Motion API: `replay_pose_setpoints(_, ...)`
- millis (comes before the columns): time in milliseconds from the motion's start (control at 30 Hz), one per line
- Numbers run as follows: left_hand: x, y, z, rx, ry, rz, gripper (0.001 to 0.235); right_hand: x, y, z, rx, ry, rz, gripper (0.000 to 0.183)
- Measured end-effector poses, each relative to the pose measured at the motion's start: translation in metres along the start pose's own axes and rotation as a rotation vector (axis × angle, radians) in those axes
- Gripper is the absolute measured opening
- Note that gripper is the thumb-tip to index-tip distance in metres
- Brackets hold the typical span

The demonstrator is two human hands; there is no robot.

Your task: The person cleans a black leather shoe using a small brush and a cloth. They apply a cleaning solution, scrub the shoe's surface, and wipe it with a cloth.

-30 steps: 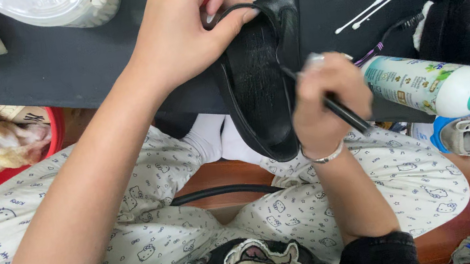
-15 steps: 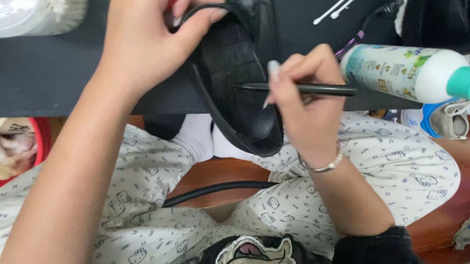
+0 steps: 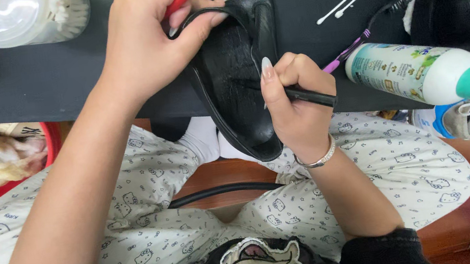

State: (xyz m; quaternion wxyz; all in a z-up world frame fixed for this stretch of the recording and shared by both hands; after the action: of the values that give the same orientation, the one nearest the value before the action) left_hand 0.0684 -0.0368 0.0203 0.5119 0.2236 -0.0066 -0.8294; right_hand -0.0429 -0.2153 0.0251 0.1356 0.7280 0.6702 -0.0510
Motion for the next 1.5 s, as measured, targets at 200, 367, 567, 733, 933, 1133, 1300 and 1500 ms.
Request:
replay_pose_setpoints(200,0.001,-0.002,-0.002,0.039,-0.041,0.014,0.046,0.002,0.002,-0.002,-0.011,-0.018,-0.015,0.030)
replay_pose_setpoints(367,0.003,-0.006,-0.006,0.043,0.028,-0.005,0.049,0.003,0.002,-0.003,-0.001,-0.030,-0.017,0.030)
replay_pose_setpoints(567,0.003,-0.003,-0.010,0.000,0.009,-0.008,0.050,0.003,0.003,-0.006,-0.009,-0.042,-0.015,0.031)
replay_pose_setpoints(733,0.001,0.000,-0.005,-0.024,0.008,0.002,0.048,0.003,0.005,-0.004,0.038,0.032,0.016,0.030)
replay_pose_setpoints(933,0.000,0.003,-0.002,-0.054,-0.035,0.013,0.046,0.005,0.008,-0.018,-0.113,-0.083,-0.009,0.030)
replay_pose_setpoints(1133,0.000,0.003,-0.007,-0.182,0.102,0.017,0.046,0.003,0.008,-0.007,0.037,0.022,0.023,0.029)
replay_pose_setpoints(1300,-0.001,0.002,-0.006,-0.178,0.043,0.024,0.045,0.005,0.012,-0.015,-0.103,-0.095,-0.009,0.033)
replay_pose_setpoints(1500,0.001,0.002,-0.008,-0.173,0.029,0.021,0.045,0.001,0.007,-0.006,-0.023,-0.032,0.050,0.031)
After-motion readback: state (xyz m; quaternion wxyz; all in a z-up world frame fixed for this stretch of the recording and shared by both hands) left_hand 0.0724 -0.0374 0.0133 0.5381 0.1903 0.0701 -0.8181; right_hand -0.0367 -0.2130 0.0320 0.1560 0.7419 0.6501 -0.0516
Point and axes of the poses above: each hand's wrist, its own y-axis towards the middle knuckle, its own x-axis out of the palm, z = x × y, the point moved 8 cm from there along y, towards the middle knuckle, and after that the axes turned 1 degree about -z, right-handed, at the moved point
